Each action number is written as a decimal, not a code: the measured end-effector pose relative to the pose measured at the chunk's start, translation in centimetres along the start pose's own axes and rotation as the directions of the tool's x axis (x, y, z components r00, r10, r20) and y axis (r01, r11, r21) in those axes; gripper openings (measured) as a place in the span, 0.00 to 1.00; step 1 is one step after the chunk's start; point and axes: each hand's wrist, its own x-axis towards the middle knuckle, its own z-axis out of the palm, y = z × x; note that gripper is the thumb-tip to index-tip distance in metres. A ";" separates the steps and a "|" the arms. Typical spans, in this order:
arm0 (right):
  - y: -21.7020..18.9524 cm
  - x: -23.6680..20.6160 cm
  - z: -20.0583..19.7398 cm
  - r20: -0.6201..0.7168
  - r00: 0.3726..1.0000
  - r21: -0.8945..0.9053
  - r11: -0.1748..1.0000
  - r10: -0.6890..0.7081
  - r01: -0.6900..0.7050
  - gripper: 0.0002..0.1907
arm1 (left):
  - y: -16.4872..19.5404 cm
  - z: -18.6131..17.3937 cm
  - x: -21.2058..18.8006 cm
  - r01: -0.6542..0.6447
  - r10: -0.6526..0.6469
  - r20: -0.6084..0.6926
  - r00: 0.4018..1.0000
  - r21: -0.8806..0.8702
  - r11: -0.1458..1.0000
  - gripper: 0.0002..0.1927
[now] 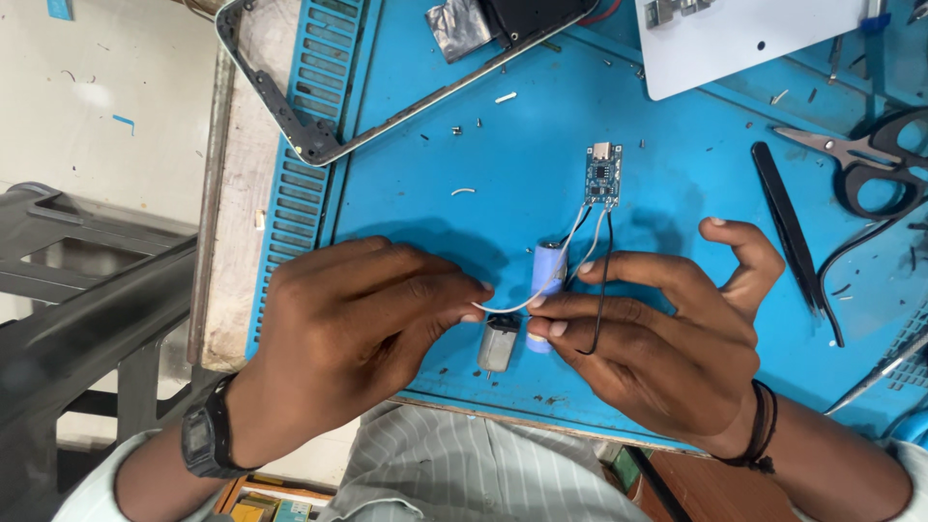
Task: The person strips and twists the ends of wires connecting a small motor and a lithium battery cell to a USB charging module board, then uses tweezers to position and press the wires against the board's terminals. The assembled components rest on a blue work mat as the person checks the connections.
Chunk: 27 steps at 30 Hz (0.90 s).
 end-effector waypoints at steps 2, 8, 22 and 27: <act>0.0 0.0 0.0 0.001 1.000 -0.002 1.000 0.006 -0.006 0.13 | 0.0 0.0 0.0 -0.007 0.007 -0.012 1.000 0.001 1.000 0.07; 0.4 0.3 -0.3 0.033 0.999 0.004 1.000 -0.012 0.012 0.11 | -0.1 -0.1 0.3 -0.020 0.020 -0.019 1.000 -0.004 1.000 0.10; 0.9 0.6 -1.0 0.051 0.998 0.029 0.999 -0.022 0.020 0.08 | 0.6 -0.1 1.0 0.013 -0.012 -0.015 1.000 0.029 0.999 0.09; 0.5 0.6 -0.8 0.043 0.999 0.031 0.999 -0.009 0.007 0.13 | 0.6 -0.2 0.9 0.009 -0.009 -0.013 1.000 0.034 0.999 0.10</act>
